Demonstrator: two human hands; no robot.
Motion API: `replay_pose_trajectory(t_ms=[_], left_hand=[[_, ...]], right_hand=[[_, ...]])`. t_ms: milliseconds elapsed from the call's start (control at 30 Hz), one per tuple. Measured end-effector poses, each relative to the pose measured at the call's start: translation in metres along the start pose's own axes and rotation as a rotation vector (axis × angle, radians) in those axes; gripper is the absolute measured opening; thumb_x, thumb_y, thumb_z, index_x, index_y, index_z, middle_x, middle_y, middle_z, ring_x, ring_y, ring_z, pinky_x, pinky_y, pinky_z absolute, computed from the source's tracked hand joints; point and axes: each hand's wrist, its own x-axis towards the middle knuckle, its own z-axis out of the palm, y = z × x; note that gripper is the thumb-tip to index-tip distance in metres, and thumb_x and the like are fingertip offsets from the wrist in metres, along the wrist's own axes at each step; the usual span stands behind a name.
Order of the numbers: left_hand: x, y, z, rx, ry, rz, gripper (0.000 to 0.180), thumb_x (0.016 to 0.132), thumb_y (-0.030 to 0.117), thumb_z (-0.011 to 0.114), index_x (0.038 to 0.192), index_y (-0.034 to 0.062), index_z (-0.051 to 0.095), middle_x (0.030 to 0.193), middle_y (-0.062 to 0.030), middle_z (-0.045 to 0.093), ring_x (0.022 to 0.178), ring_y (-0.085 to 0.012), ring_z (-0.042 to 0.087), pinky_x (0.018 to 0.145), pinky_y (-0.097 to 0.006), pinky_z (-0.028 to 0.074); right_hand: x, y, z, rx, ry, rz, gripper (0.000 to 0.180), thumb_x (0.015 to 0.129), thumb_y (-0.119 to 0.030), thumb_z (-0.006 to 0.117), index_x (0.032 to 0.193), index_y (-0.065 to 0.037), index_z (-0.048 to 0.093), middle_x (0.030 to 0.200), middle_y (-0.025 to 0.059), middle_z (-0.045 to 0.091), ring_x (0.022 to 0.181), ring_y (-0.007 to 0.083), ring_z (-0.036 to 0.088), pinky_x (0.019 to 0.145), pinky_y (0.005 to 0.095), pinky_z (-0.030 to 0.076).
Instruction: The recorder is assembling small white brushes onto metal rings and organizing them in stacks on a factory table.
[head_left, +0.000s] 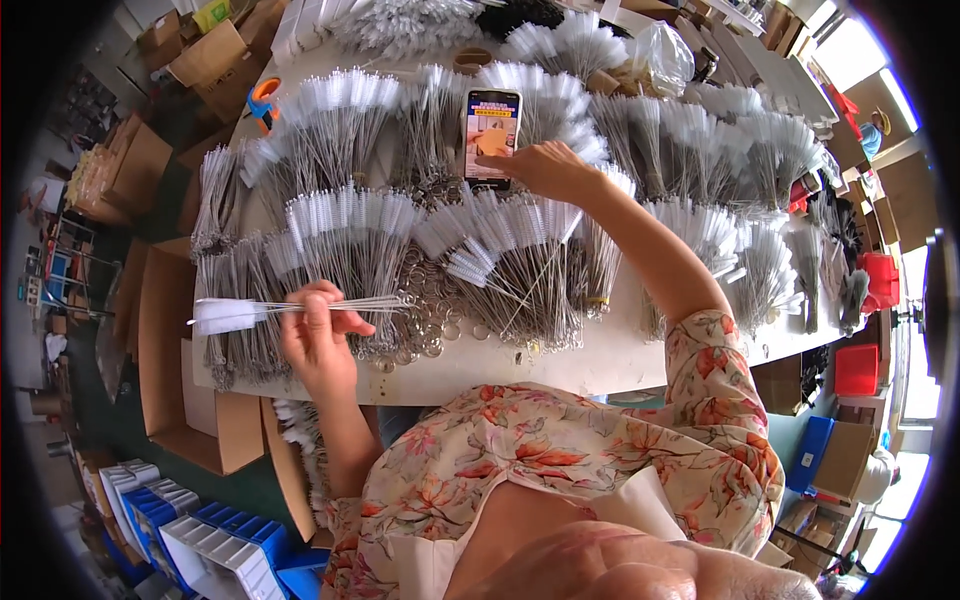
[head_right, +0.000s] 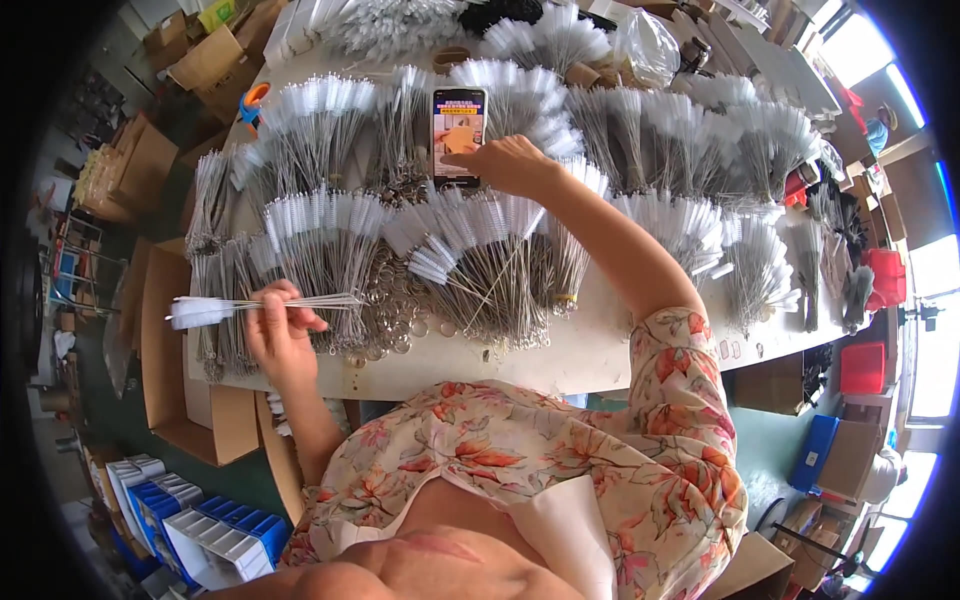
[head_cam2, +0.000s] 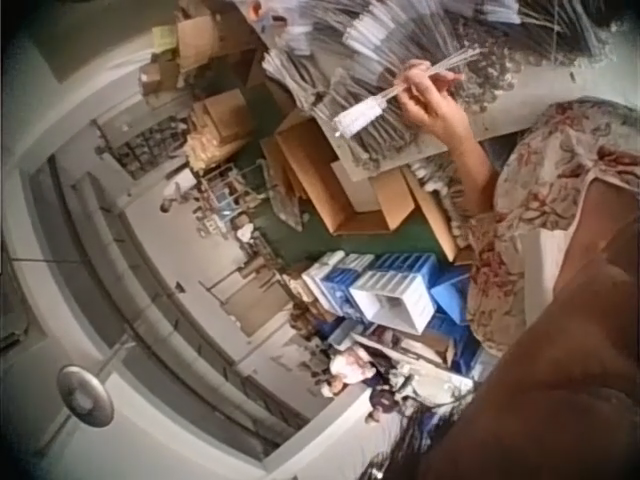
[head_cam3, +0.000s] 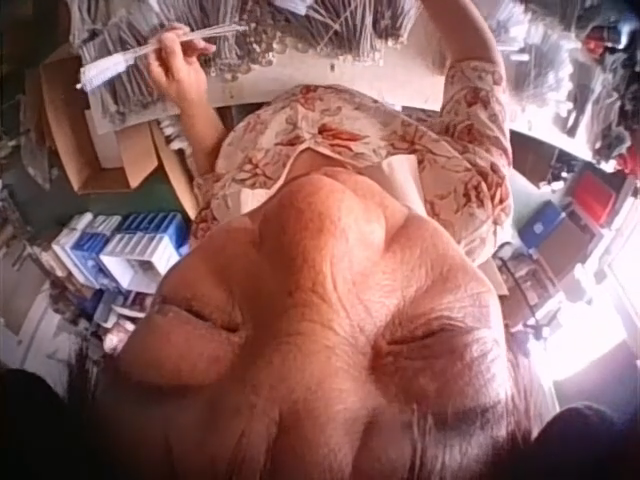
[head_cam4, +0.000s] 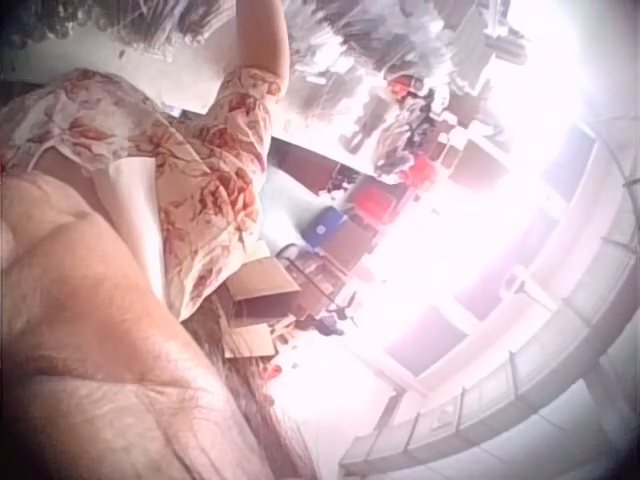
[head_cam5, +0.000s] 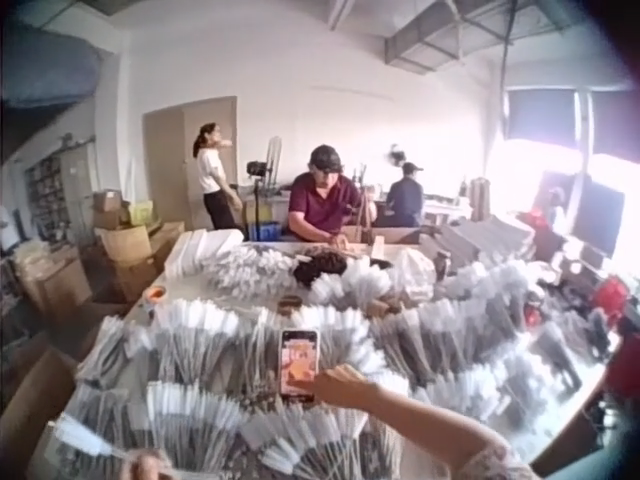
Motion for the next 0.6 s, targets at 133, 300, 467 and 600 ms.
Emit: replay_pose_trajectory(t_ms=[133, 300, 467, 600], left_hand=[[-0.003, -0.011, -0.005, -0.019, -0.060, -0.099, 0.017, 0.093, 0.016, 0.045, 0.088, 0.0003, 0.051, 0.090, -0.0117, 0.053, 0.059, -0.0081, 0.054, 0.045, -0.023, 0.053], [0.002, -0.012, -0.005, -0.044, -0.071, -0.114, 0.017, 0.092, 0.015, 0.047, 0.087, -0.0010, 0.051, 0.089, -0.0121, 0.054, 0.057, -0.0100, 0.056, 0.046, -0.026, 0.054], [-0.003, -0.017, 0.018, 0.001, -0.085, 0.094, 0.015, 0.091, 0.012, 0.050, 0.091, -0.0032, 0.052, 0.092, -0.0147, 0.056, 0.066, -0.0186, 0.064, 0.054, -0.029, 0.057], [-0.007, -0.018, 0.049, -0.005, -0.211, 0.329, 0.016, 0.090, 0.009, 0.049, 0.099, -0.0045, 0.050, 0.105, -0.0184, 0.051, 0.079, -0.0243, 0.064, 0.069, -0.032, 0.057]], right_hand=[[0.011, 0.014, 0.013, -0.113, -0.067, -0.046, 0.060, 0.082, -0.005, 0.047, 0.134, -0.034, 0.036, 0.067, 0.0092, 0.059, 0.055, 0.0221, 0.061, 0.049, 0.0341, 0.049], [0.009, 0.019, -0.018, -0.158, 0.029, 0.362, 0.048, 0.093, -0.017, 0.041, 0.137, -0.029, 0.030, 0.070, 0.0063, 0.060, 0.056, 0.0181, 0.060, 0.052, 0.0312, 0.050], [-0.043, -0.035, -0.048, 0.585, 0.366, 0.171, 0.020, 0.086, -0.023, 0.058, 0.099, -0.010, 0.066, 0.087, 0.0077, 0.066, 0.071, 0.0158, 0.062, 0.060, 0.0298, 0.052], [-0.072, -0.110, -0.059, 1.107, 0.201, -0.123, 0.026, 0.086, -0.027, 0.059, 0.102, -0.007, 0.065, 0.096, 0.0116, 0.065, 0.086, 0.0217, 0.063, 0.075, 0.0321, 0.051]])
